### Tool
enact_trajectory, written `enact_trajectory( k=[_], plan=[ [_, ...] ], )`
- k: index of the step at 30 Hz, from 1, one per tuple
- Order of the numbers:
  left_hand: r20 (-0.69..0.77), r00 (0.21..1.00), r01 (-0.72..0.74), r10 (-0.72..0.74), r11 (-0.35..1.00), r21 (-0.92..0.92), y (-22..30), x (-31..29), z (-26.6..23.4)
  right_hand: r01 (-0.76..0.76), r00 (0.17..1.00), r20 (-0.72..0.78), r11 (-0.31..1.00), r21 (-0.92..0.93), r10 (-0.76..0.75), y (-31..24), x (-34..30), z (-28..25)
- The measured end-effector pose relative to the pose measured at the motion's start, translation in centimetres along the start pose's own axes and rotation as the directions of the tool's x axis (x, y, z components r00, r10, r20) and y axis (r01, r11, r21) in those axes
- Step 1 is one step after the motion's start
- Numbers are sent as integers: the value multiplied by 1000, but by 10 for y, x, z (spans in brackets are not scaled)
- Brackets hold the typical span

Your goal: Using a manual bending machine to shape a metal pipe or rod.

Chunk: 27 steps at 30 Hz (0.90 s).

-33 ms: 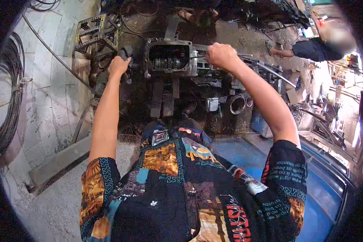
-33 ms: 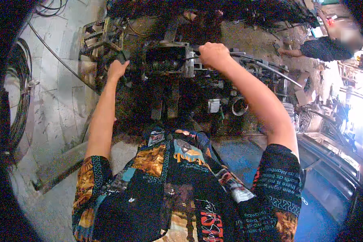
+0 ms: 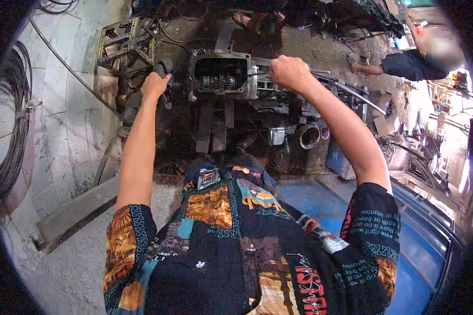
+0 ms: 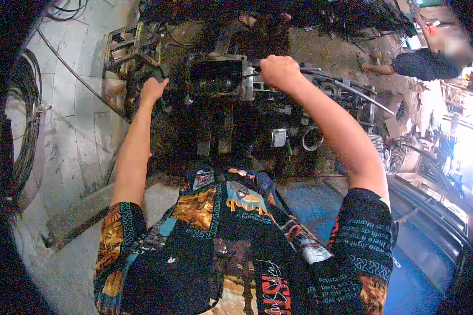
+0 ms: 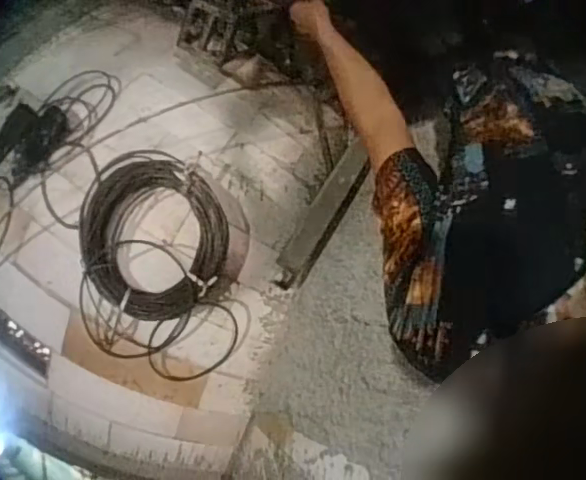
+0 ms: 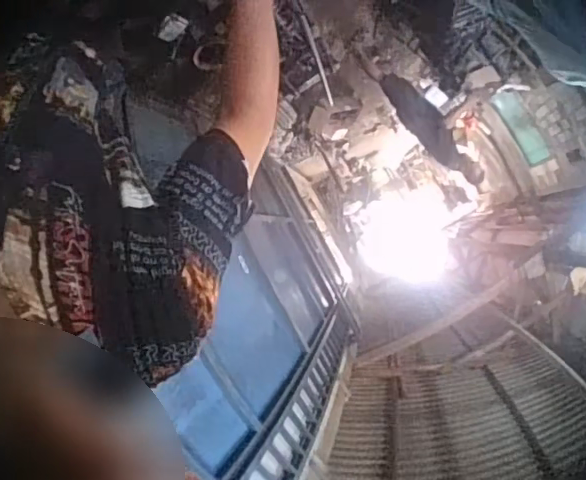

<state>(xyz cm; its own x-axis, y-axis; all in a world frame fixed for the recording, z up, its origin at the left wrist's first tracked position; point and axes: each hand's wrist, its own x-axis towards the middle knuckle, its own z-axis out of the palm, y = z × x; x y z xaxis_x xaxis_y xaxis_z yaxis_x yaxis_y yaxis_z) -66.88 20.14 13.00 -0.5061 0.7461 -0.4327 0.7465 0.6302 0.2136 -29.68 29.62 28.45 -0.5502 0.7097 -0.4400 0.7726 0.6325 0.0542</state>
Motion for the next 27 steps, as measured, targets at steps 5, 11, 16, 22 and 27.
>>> enact_trajectory(
  k=[5, 11, 16, 22, 27],
  plan=[
    [60, 998, 0, -1, 1000, 26, -3, 15, 3, 41, 999, 3, 997, -63, -40, 1, 8, 1],
    [81, 997, 14, -17, 999, 41, -3, 25, 9, 96, 995, -20, 993, -65, -98, 9, 11, 6],
    [93, 995, 21, -24, 999, 36, -3, 20, 8, 147, 986, -64, 987, -62, -151, 12, 12, 9],
    [-133, 989, -54, 58, 998, 33, -14, -2, 25, 218, 966, -128, 974, -69, -225, 22, 8, 34],
    [-126, 991, -49, 48, 999, 3, -17, -5, 26, 155, 985, -74, 988, -29, -156, 16, 4, 23]
  ],
)
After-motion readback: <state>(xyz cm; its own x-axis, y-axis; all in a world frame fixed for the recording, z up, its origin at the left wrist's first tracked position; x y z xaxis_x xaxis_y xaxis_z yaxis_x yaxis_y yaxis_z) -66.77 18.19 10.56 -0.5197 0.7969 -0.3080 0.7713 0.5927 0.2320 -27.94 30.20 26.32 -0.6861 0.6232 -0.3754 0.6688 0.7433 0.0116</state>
